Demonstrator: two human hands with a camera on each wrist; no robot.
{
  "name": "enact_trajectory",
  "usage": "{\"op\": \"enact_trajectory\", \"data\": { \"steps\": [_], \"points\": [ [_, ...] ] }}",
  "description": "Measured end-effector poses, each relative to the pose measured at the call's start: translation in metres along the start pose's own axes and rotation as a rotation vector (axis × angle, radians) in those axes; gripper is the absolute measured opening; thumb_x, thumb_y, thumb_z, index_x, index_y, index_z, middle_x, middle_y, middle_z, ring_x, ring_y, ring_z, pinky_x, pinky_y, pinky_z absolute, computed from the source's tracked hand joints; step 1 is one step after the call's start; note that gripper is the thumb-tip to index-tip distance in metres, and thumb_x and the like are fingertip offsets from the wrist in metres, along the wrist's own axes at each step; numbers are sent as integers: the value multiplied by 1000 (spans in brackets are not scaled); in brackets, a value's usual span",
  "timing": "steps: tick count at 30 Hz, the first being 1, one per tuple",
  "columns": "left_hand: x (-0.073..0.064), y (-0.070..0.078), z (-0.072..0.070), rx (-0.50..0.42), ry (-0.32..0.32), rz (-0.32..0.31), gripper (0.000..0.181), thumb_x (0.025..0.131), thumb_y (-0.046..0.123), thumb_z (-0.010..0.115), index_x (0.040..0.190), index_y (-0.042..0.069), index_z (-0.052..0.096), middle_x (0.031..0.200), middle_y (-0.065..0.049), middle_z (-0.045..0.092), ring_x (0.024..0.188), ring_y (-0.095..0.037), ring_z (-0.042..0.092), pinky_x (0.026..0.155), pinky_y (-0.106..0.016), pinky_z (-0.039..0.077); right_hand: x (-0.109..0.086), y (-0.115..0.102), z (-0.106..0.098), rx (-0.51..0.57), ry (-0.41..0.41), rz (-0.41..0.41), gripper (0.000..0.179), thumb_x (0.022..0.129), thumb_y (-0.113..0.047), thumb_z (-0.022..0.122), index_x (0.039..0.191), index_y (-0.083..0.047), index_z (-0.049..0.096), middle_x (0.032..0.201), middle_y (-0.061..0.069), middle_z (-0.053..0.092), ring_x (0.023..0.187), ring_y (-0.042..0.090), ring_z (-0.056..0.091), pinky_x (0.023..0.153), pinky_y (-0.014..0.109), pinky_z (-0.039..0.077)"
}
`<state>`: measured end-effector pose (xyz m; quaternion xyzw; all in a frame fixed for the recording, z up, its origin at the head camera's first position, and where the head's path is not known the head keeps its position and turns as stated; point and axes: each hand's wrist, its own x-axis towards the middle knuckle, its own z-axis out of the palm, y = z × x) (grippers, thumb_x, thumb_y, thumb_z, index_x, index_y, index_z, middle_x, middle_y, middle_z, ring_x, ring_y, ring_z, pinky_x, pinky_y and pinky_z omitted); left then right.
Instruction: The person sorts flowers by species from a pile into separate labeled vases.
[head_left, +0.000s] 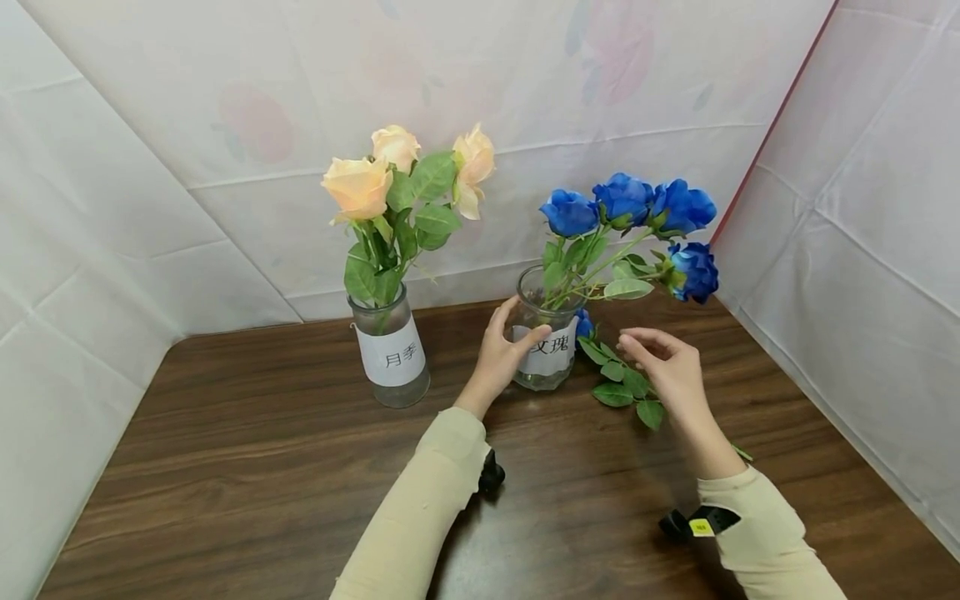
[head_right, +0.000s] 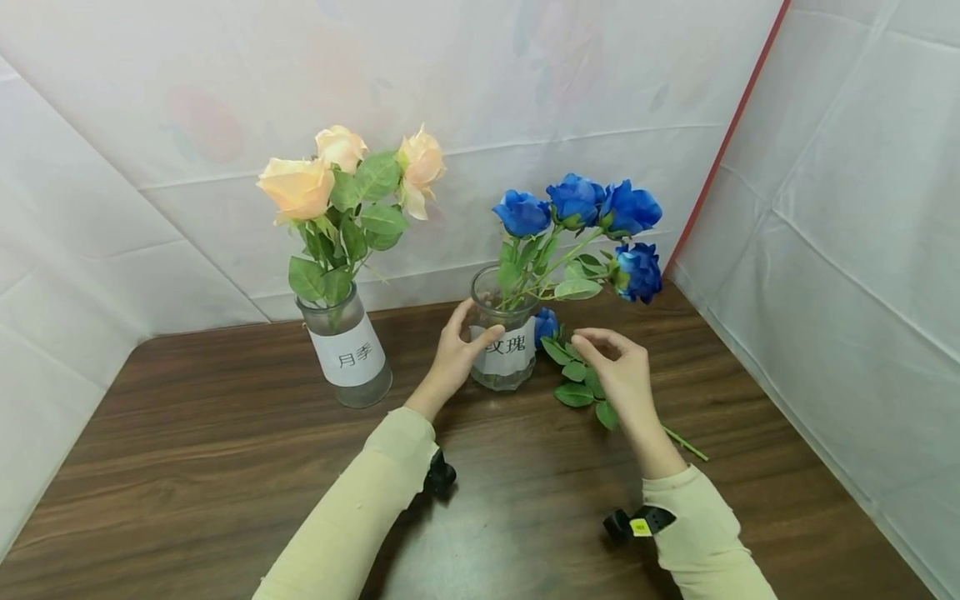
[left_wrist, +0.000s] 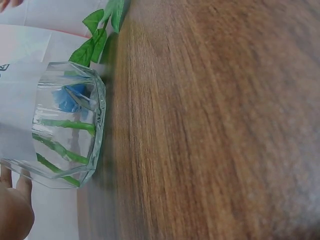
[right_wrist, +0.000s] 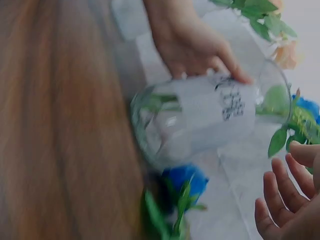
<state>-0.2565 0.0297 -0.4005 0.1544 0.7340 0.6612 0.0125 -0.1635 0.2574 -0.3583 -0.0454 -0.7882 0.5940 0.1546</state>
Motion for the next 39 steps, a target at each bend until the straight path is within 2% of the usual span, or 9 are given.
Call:
{"op": "enact_trajectory", "data": {
  "steps": [4, 8, 13, 16, 21, 26, 31, 35, 39],
  "points": [
    [0, -1, 0, 0, 1, -2, 76, 90, 40, 73, 153, 19, 37, 149, 1, 40, 139, -19, 35, 112, -47, 33, -1, 14, -16, -121, -41, 13, 40, 94, -33, 71, 120, -3, 70, 96, -6, 73, 86, 8, 67, 72, 22, 55],
    [-1, -1, 0, 1, 0, 0, 75, 90, 40, 73, 153, 20, 37, 148, 1, 40, 139, -19, 36, 112, -46, 34, -3, 27, -33, -277, -88, 19, 46, 96, -38, 66, 124, -2, 68, 114, 8, 70, 93, 8, 64, 74, 21, 53],
    [0, -2, 0, 2, -9, 2, 74, 91, 39, 72, 153, 20, 37, 148, 1, 40, 138, -19, 36, 111, -47, 35, -4, 41, -53, -432, -158, 33, 48, 98, -40, 63, 126, -2, 66, 129, 20, 62, 112, 30, 58, 76, 26, 50],
    [0, -2, 0, 2, -16, 3, 73, 92, 37, 72, 154, 20, 36, 149, -1, 39, 138, -20, 36, 111, -48, 34, -2, 50, -61, -479, -190, 6, 41, 99, -32, 63, 124, 0, 67, 127, 23, 62, 114, 40, 57, 77, 34, 51],
    [-3, 7, -2, -10, -35, -5, 72, 94, 30, 70, 155, 15, 33, 152, -7, 36, 141, -25, 34, 113, -49, 31, 2, 62, -72, -543, -228, -2, 33, 97, -24, 66, 118, 2, 70, 120, 25, 65, 108, 42, 61, 76, 39, 54],
    [-3, 5, -2, -3, -22, 13, 70, 94, 33, 71, 153, 18, 36, 149, -5, 39, 138, -22, 36, 112, -48, 33, 1, 72, -80, -581, -277, 0, 26, 93, -15, 71, 111, 4, 72, 108, 22, 70, 93, 33, 67, 70, 31, 54],
    [0, 0, 0, 8, -4, 21, 70, 92, 37, 71, 152, 21, 38, 147, 0, 41, 137, -18, 38, 111, -45, 34, 0, 79, -83, -613, -319, 17, 24, 89, -11, 75, 106, 5, 72, 88, 8, 71, 75, 16, 63, 61, 26, 50],
    [0, 0, 0, 14, -1, 15, 71, 92, 39, 71, 152, 21, 38, 148, 0, 40, 138, -18, 37, 111, -45, 35, 0, 80, -82, -656, -338, 29, 25, 90, -15, 75, 105, 5, 72, 83, 1, 67, 71, 14, 56, 59, 27, 44],
    [-1, 0, 0, 13, -2, 10, 72, 92, 40, 71, 153, 21, 37, 149, 0, 40, 138, -19, 36, 111, -46, 35, 0, 80, -81, -694, -349, 35, 26, 91, -17, 73, 105, 5, 73, 87, 7, 69, 75, 21, 58, 63, 33, 47]
  ]
}}
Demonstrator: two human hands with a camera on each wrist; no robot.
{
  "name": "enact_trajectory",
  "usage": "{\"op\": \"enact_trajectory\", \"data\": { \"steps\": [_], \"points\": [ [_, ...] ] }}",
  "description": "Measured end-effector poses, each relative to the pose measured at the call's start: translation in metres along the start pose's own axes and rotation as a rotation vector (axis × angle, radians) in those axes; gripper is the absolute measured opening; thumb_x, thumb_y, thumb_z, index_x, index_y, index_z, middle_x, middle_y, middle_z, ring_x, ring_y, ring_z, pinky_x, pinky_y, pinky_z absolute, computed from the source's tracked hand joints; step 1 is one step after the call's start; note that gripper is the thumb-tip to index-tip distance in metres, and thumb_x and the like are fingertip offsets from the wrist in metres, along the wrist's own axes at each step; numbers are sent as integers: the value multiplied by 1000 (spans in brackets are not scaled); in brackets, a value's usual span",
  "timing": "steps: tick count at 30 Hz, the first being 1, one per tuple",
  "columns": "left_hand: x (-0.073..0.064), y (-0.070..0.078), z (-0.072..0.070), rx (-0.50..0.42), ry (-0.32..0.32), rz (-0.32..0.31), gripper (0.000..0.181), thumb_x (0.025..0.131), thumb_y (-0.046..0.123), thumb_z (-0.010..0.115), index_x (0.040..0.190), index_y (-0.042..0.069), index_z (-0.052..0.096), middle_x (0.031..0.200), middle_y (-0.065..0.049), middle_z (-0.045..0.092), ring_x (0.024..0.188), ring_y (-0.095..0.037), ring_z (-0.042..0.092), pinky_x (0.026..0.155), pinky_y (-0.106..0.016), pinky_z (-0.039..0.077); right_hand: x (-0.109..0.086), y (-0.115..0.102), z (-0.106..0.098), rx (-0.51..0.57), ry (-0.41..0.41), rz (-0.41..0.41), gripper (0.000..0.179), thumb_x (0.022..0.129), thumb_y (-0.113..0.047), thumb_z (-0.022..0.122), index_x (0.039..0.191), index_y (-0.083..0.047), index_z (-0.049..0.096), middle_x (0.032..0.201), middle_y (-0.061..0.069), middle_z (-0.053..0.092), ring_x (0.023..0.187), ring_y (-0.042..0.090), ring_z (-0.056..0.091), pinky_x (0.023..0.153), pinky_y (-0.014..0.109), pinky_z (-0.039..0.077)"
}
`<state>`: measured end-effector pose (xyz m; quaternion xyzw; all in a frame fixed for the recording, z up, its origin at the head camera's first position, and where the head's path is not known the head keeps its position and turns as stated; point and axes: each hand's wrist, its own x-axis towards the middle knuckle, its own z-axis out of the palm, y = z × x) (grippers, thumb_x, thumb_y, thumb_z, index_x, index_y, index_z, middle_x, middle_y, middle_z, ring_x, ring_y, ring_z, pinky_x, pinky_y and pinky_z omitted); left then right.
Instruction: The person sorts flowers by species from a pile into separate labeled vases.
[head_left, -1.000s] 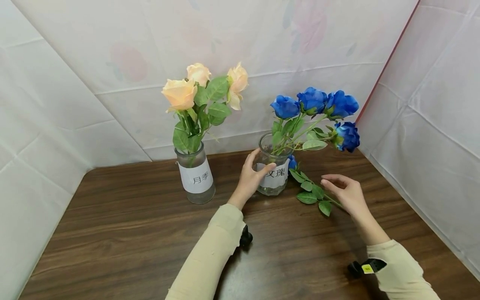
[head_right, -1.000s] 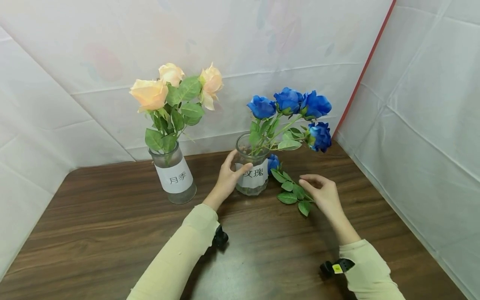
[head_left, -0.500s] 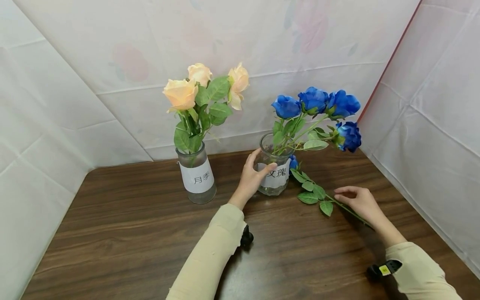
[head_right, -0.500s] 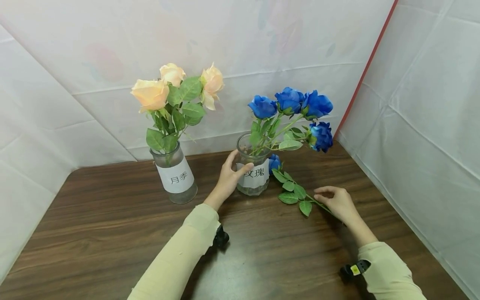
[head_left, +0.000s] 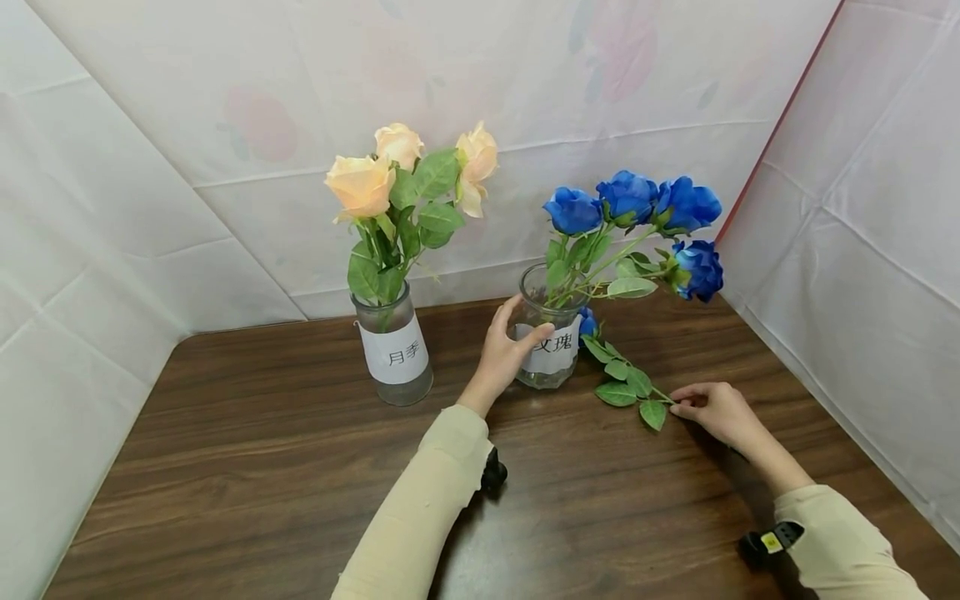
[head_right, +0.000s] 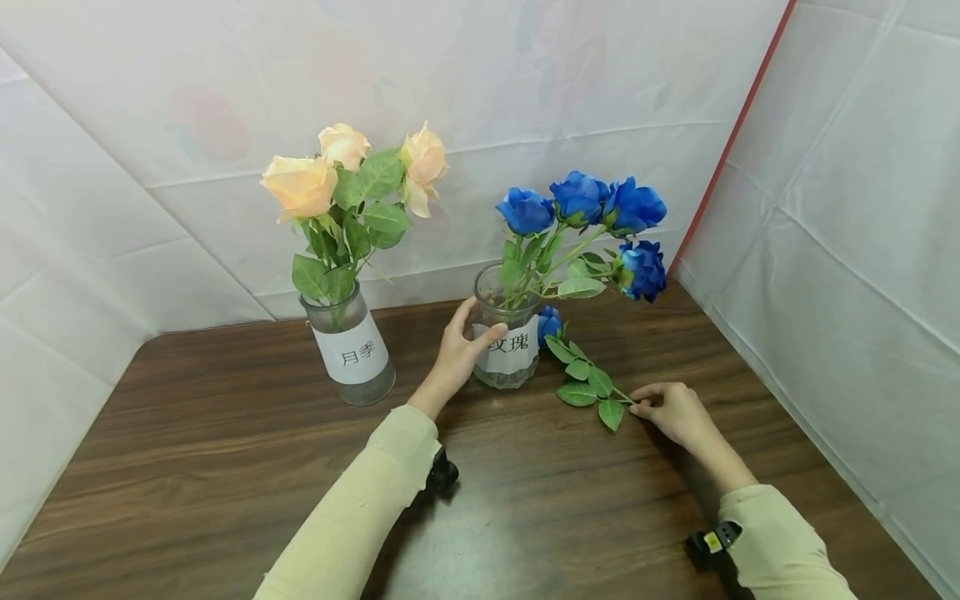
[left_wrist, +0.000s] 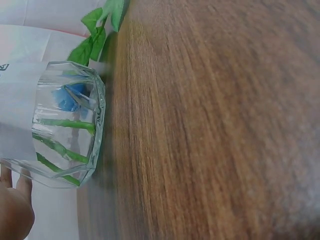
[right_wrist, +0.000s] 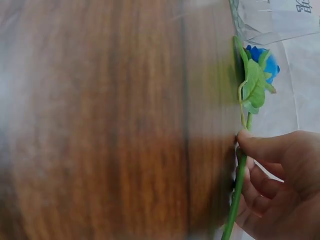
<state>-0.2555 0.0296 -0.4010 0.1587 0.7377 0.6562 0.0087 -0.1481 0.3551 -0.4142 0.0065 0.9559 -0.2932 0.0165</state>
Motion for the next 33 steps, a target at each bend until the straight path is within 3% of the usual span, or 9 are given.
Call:
{"op": "enact_trajectory", "data": {
  "steps": [4, 7, 11, 17, 23, 27, 31, 33],
  "points": [
    [0, 1, 0, -5, -4, 8, 73, 92, 38, 71, 153, 17, 36, 147, -2, 41, 137, -20, 37, 112, -45, 34, -4, 1, -3, 2, -18, 14, 24, 93, -13, 70, 108, 6, 72, 102, 21, 70, 91, 36, 64, 73, 46, 53],
    [1, 1, 0, -7, -5, 15, 74, 93, 37, 71, 153, 13, 36, 146, -3, 41, 137, -20, 38, 112, -45, 33, -8, 3, -7, 44, -36, 30, 26, 95, -11, 67, 111, 9, 70, 107, 26, 68, 94, 39, 64, 74, 45, 54],
    [1, 1, 0, -9, -2, 9, 75, 92, 38, 72, 153, 14, 36, 147, -2, 41, 137, -20, 37, 113, -44, 32, -14, 4, -14, 138, -65, 85, 35, 98, -13, 63, 120, 14, 62, 106, 24, 68, 88, 30, 64, 68, 37, 53],
    [1, 0, 0, -9, -1, 2, 76, 91, 41, 72, 153, 16, 36, 147, -1, 41, 138, -19, 36, 113, -43, 31, -19, 1, -19, 286, -55, 191, 58, 101, -30, 60, 135, 16, 49, 106, 18, 69, 86, 14, 63, 70, 31, 54],
    [1, -1, 0, -9, 4, -1, 76, 90, 43, 73, 153, 20, 37, 147, 0, 41, 138, -18, 37, 113, -43, 32, -20, -8, -19, 470, 16, 243, 68, 99, -35, 63, 141, 14, 42, 103, -5, 66, 82, -3, 60, 74, 25, 55],
    [1, -1, 0, -8, 0, 0, 75, 89, 43, 73, 152, 21, 38, 146, 0, 42, 138, -18, 37, 113, -43, 31, -21, -15, -18, 696, 100, 237, 43, 97, -28, 67, 127, 0, 58, 92, -17, 67, 81, -2, 63, 72, 22, 55],
    [2, -2, 0, -9, 1, 1, 74, 90, 41, 73, 152, 21, 38, 146, 0, 42, 138, -18, 37, 114, -43, 31, -23, -27, -18, 896, 234, 200, 12, 92, -22, 73, 102, -17, 68, 87, -15, 70, 78, 0, 66, 68, 19, 54],
    [2, -2, 0, -7, 3, 1, 73, 90, 40, 73, 152, 21, 38, 146, 0, 42, 137, -18, 37, 114, -42, 31, -23, -35, -17, 954, 308, 174, 6, 91, -20, 74, 95, -18, 70, 89, -15, 71, 76, 1, 66, 67, 18, 53]
  ]
}}
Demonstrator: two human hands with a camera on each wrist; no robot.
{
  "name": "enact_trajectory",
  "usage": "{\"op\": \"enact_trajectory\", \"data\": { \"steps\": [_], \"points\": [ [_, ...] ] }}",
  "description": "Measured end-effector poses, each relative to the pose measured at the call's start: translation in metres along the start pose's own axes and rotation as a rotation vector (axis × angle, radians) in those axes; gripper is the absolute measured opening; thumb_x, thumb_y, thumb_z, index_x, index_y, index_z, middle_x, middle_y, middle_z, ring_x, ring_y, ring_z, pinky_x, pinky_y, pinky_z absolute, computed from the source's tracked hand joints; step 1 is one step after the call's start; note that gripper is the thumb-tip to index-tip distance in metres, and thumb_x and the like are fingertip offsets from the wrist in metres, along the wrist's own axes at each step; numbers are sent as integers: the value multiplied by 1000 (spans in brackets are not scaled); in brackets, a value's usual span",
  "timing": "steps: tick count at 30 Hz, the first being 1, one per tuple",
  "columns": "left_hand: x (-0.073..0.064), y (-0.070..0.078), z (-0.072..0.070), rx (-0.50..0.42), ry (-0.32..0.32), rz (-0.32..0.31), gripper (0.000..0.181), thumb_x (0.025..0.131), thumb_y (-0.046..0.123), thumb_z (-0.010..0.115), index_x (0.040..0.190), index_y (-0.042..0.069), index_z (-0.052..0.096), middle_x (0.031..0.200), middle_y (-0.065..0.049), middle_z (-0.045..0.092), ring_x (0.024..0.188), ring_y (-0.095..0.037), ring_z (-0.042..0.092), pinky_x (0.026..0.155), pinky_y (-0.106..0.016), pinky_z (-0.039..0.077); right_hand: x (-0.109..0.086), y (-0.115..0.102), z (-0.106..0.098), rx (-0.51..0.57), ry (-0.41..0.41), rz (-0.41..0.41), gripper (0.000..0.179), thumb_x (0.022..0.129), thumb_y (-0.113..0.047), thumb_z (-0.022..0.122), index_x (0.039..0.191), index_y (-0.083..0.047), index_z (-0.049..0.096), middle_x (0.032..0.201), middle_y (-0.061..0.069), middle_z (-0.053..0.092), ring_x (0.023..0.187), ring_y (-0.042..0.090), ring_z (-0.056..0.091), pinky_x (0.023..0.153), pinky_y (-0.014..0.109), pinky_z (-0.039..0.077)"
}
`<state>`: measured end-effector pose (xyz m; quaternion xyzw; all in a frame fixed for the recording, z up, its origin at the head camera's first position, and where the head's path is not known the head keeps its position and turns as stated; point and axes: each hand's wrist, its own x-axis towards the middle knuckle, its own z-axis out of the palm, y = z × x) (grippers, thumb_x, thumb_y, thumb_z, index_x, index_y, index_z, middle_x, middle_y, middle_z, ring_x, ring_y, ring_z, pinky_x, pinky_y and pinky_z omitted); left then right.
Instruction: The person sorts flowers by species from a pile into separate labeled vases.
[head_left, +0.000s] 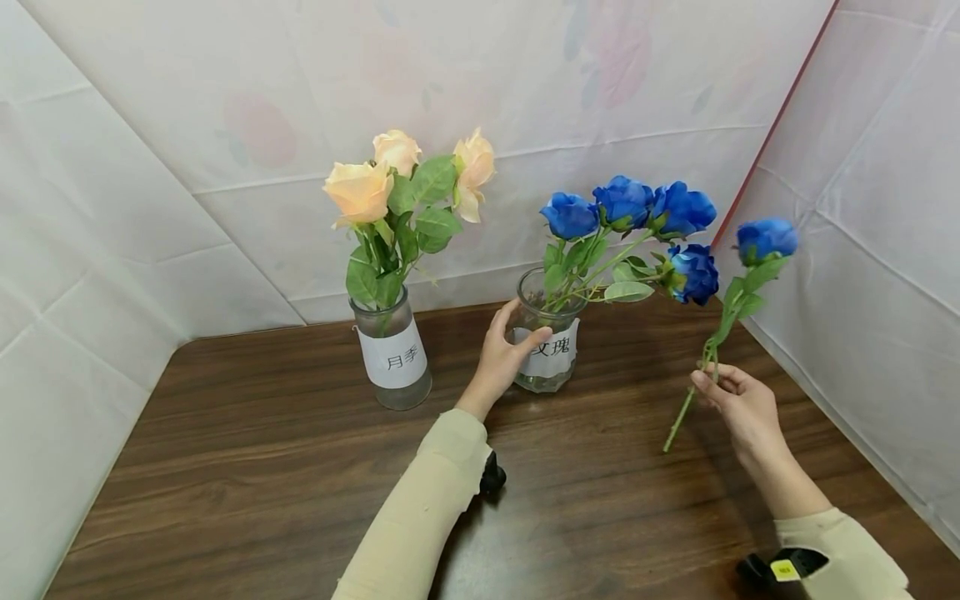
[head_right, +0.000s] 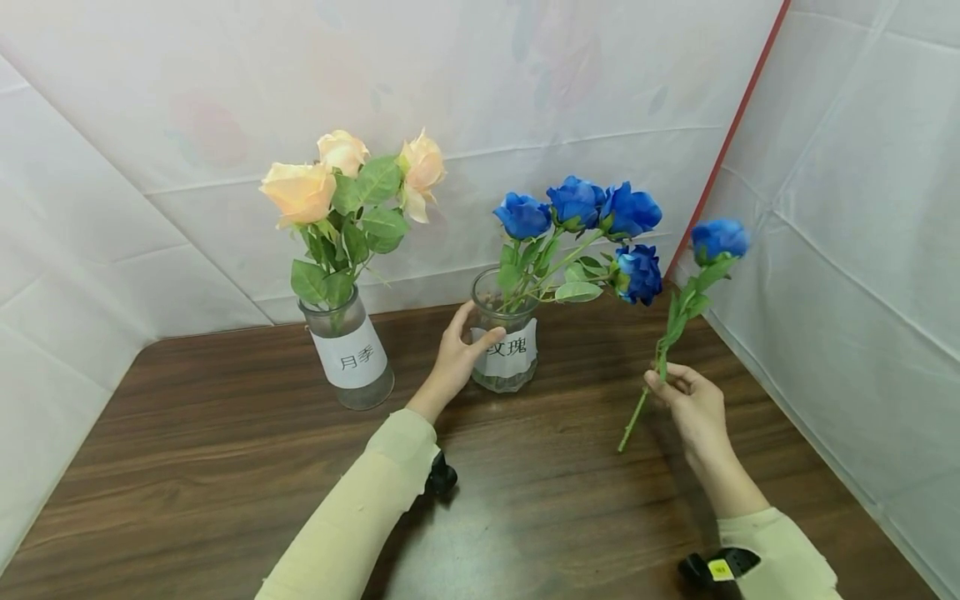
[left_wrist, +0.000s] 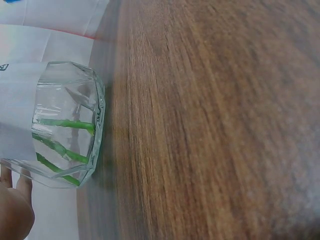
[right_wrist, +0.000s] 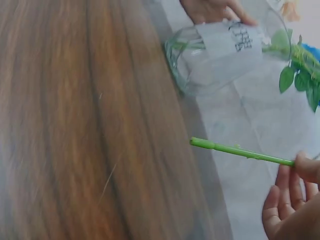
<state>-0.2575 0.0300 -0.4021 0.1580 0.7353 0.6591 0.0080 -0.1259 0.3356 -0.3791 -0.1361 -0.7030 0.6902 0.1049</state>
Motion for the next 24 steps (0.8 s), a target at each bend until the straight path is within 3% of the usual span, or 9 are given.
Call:
{"op": "enact_trajectory", "data": {
  "steps": [5, 12, 18, 24],
  "points": [
    [0, 0, 0, 0, 4, 4, 73, 91, 40, 73, 152, 20, 38, 145, 0, 43, 136, -17, 38, 113, -41, 31, -7, -10, 19, 170, 98, -115, 5, 90, -7, 73, 91, -12, 72, 96, -12, 73, 76, 3, 67, 65, 16, 53],
    [-1, 2, 0, 1, 4, -2, 75, 90, 43, 72, 152, 19, 38, 145, -1, 43, 136, -18, 38, 114, -42, 31, -15, -29, 48, 398, 231, -255, 4, 89, 1, 70, 92, 1, 73, 93, 5, 72, 72, 12, 68, 64, 20, 54],
    [-1, 1, 0, 6, 5, -3, 76, 90, 43, 72, 153, 18, 37, 146, -1, 42, 137, -18, 37, 113, -44, 32, -16, -43, 72, 601, 225, -515, 6, 91, 5, 67, 88, 9, 69, 80, 13, 71, 71, 21, 67, 62, 25, 53],
    [0, 1, 1, 0, 7, 4, 77, 90, 41, 73, 153, 14, 36, 146, -2, 42, 137, -20, 37, 112, -47, 33, -17, -62, 96, 728, 274, -633, 7, 89, 5, 69, 85, 9, 66, 85, 16, 69, 76, 24, 66, 62, 28, 52]
  ]
}}
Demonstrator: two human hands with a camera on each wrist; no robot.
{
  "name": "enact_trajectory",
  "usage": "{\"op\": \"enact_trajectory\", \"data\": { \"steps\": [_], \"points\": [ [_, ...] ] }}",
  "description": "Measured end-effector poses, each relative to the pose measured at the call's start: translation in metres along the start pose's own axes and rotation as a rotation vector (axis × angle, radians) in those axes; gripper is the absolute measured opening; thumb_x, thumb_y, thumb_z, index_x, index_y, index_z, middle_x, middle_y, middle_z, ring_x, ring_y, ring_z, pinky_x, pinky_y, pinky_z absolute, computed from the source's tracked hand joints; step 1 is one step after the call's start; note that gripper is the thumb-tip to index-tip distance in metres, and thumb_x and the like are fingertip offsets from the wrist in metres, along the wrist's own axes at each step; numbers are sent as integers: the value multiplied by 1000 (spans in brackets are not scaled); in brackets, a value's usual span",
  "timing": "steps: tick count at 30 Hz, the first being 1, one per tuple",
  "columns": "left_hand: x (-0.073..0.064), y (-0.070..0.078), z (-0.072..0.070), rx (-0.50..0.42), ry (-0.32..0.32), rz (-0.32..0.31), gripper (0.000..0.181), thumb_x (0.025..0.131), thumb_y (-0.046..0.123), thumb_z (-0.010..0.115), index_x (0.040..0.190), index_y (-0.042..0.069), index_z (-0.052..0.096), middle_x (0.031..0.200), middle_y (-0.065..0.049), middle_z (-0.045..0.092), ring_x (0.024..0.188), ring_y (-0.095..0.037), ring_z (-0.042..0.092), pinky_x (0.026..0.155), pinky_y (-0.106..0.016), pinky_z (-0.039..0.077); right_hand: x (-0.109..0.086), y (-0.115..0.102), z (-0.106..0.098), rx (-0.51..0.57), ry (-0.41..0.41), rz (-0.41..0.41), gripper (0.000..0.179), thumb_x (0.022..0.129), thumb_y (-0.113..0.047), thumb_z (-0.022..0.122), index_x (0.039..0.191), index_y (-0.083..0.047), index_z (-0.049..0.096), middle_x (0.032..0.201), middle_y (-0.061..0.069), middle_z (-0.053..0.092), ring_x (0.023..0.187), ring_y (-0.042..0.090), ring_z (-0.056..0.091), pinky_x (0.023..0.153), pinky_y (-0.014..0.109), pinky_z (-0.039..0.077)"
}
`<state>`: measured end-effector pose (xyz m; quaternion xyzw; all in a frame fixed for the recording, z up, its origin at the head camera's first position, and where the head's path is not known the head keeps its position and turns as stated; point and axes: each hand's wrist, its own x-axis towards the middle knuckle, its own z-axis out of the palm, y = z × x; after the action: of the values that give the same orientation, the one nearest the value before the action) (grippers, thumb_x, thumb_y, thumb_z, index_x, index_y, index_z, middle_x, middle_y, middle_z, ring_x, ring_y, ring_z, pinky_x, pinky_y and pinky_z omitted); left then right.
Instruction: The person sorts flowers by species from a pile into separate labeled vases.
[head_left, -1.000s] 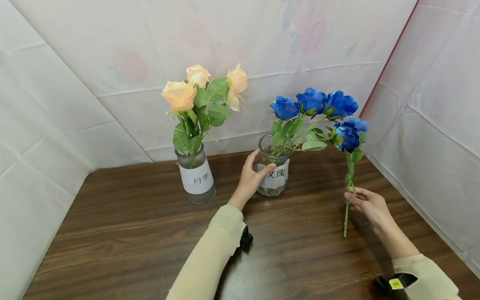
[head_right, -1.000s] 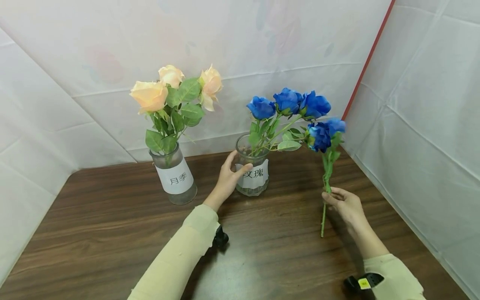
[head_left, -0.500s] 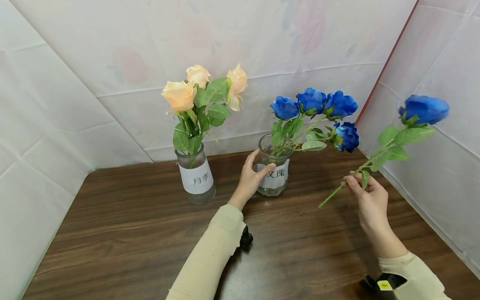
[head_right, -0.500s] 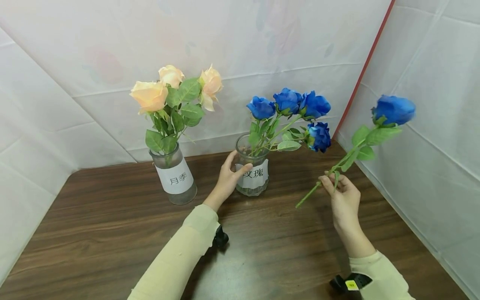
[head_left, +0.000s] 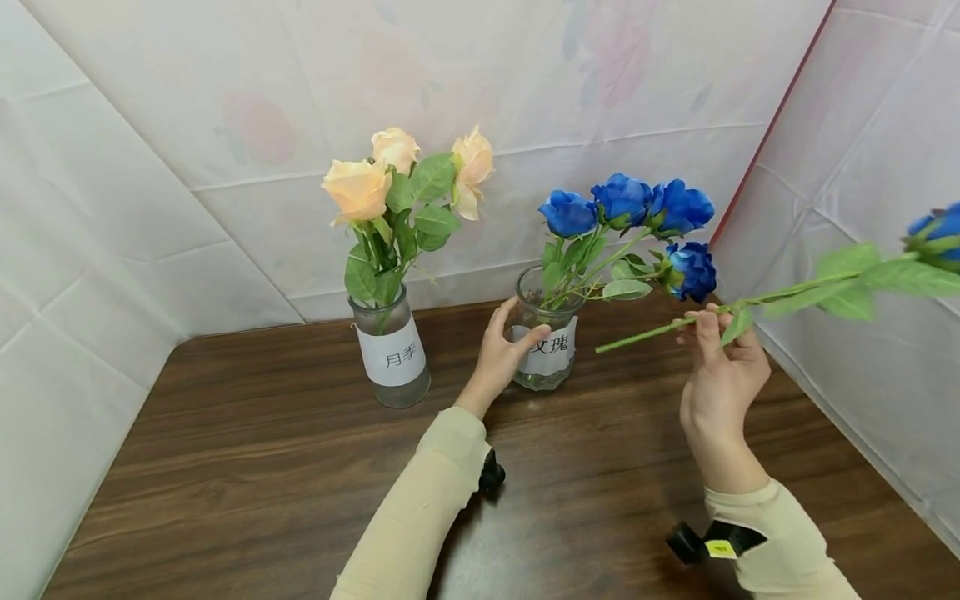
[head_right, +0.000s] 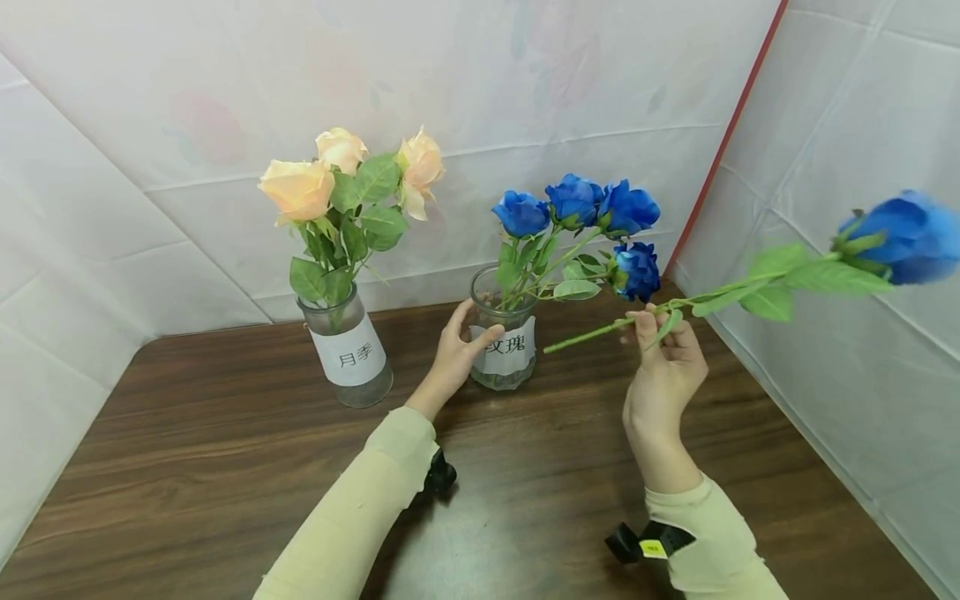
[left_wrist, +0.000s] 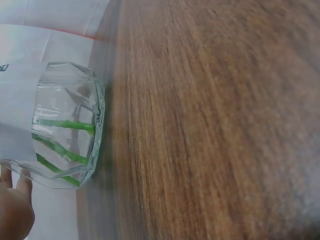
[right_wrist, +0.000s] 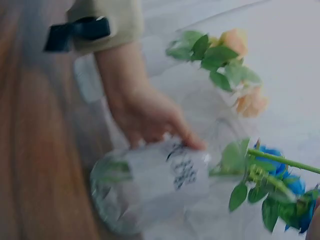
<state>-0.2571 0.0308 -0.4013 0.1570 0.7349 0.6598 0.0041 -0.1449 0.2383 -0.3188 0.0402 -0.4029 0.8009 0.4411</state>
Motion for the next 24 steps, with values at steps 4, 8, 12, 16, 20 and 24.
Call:
{"op": "enact_trajectory", "data": {
  "steps": [4, 8, 12, 16, 20, 24],
  "points": [
    [-1, 1, 0, -3, -2, -5, 76, 91, 38, 73, 153, 16, 36, 146, -2, 42, 137, -19, 38, 112, -45, 33, -1, 3, 20, 15, 23, -62, 12, 89, 4, 70, 81, 5, 62, 85, 18, 69, 75, 24, 67, 61, 29, 51],
    [-3, 2, -1, -14, -12, -14, 77, 92, 38, 72, 155, 16, 33, 147, -4, 40, 137, -20, 37, 114, -43, 30, -1, 10, 36, 49, 7, -80, 9, 88, 6, 70, 84, 10, 63, 85, 18, 70, 71, 24, 67, 62, 32, 51],
    [-3, 3, -1, -17, -18, -20, 79, 92, 39, 72, 155, 16, 31, 148, -5, 39, 138, -22, 36, 115, -43, 29, -2, 23, 46, 15, -26, -133, 8, 88, 7, 69, 84, 11, 64, 84, 17, 71, 69, 24, 66, 63, 33, 50],
    [-3, 2, -1, -17, -18, -26, 78, 91, 40, 72, 155, 17, 32, 147, -4, 40, 137, -20, 37, 115, -41, 29, -3, 38, 50, -24, -73, -178, 5, 88, 9, 69, 84, 9, 66, 84, 14, 71, 72, 23, 67, 65, 30, 52],
    [-2, 2, -1, -20, -18, -26, 79, 91, 43, 72, 155, 18, 32, 147, -3, 40, 137, -19, 37, 115, -41, 29, -5, 53, 50, -66, -103, -155, 10, 87, 12, 68, 85, 2, 71, 82, 8, 71, 70, 16, 65, 65, 28, 54],
    [-2, 1, -1, -17, -16, -24, 80, 90, 44, 72, 155, 18, 32, 148, -2, 40, 138, -19, 36, 115, -41, 29, -6, 65, 48, -118, -106, -102, 13, 86, 11, 69, 85, -1, 74, 81, 4, 70, 68, 13, 65, 66, 26, 54]
  ]
}}
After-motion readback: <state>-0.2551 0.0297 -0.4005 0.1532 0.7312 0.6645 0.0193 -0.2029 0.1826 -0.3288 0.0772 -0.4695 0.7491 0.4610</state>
